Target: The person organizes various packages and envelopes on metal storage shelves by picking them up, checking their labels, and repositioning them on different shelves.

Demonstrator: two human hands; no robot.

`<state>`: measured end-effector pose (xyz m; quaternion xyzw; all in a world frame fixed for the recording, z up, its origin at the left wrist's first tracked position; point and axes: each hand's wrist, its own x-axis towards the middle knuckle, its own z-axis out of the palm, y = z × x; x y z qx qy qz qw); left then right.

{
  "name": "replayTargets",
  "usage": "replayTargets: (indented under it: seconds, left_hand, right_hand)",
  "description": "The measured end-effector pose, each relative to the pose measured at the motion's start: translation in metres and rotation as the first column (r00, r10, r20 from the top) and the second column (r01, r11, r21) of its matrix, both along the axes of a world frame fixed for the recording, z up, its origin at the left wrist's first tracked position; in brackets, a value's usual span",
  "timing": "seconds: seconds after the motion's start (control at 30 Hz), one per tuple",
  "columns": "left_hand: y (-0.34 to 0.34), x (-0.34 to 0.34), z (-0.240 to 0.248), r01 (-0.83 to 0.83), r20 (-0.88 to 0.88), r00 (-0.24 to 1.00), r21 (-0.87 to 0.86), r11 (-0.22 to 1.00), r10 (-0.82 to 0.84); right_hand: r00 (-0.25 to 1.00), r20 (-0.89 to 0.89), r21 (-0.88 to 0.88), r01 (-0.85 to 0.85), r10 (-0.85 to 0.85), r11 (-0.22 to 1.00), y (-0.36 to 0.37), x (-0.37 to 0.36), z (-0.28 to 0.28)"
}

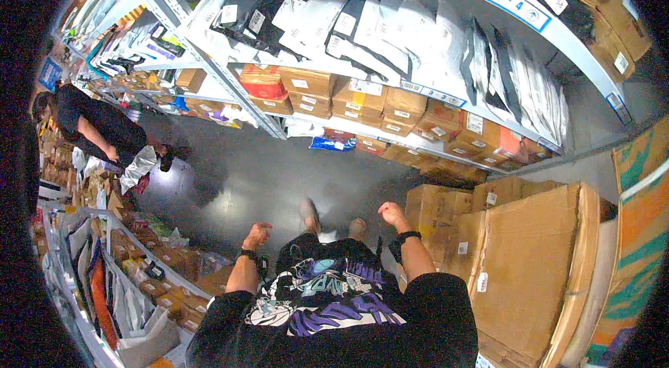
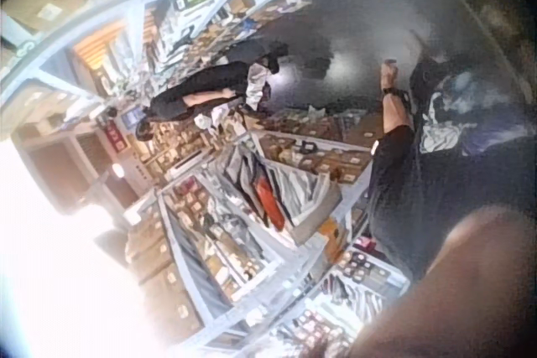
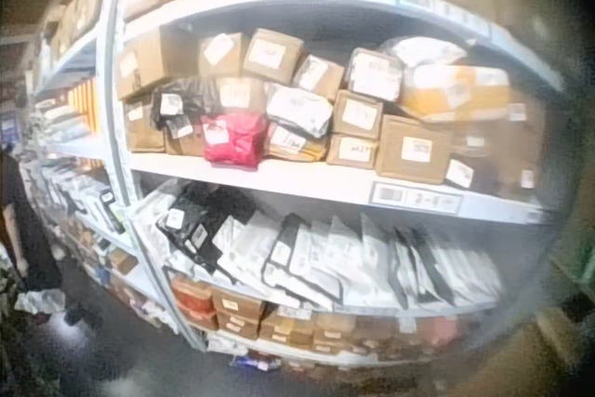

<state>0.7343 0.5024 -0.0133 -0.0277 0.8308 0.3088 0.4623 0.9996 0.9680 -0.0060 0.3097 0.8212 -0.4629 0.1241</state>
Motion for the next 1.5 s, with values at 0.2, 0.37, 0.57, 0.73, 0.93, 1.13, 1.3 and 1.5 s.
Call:
replayTargets:
  seconds: [0.2,0.37,0.57,0.73,0.93,1.13,1.3,1.5]
  left_hand:
    - [-0.006,-0.064,-0.031,0.319,-0.012,0.948,-0.003,0.948,-0.319]
    - [0.029,-0.132,-0.029,0.242,0.086,0.966,0.017,0.97,-0.243]
    - [0.047,-0.213,-0.033,-0.037,0.258,0.964,0.371,0.928,-0.064]
    - [0.026,-0.227,-0.05,0.022,0.129,0.99,0.274,0.962,-0.06]
    - [-0.003,-0.212,-0.061,-0.035,0.336,0.94,0.261,0.965,-0.056]
    - [-0.002,-0.192,-0.039,-0.436,0.519,0.802,0.175,0.883,0.294]
    - [0.02,-0.178,-0.025,-0.416,0.456,0.834,0.149,0.897,0.31]
    - [0.017,-0.168,-0.045,-0.577,0.643,0.683,0.184,0.796,0.347]
  right_hand:
    - [0.981,0.192,0.017,0.026,-0.029,1.0,0.001,0.019,-0.054]
    - [0.95,0.276,0.072,-0.17,0.144,0.983,0.014,-0.003,-0.025]
    - [0.998,0.06,0.102,-0.03,0.024,0.994,0.028,-0.074,-0.026]
    - [0.955,-0.287,-0.053,0.057,-0.07,0.997,-0.002,-0.226,0.102]
    - [0.727,-0.687,0.155,0.163,-0.012,0.974,-0.009,-0.341,0.293]
    - [0.79,-0.61,0.211,0.081,0.067,0.974,0.011,-0.371,0.3]
    - [0.856,-0.505,0.247,0.018,0.113,0.969,0.018,-0.361,0.307]
    - [0.848,-0.512,0.221,-0.023,0.137,0.975,0.03,-0.364,0.32]
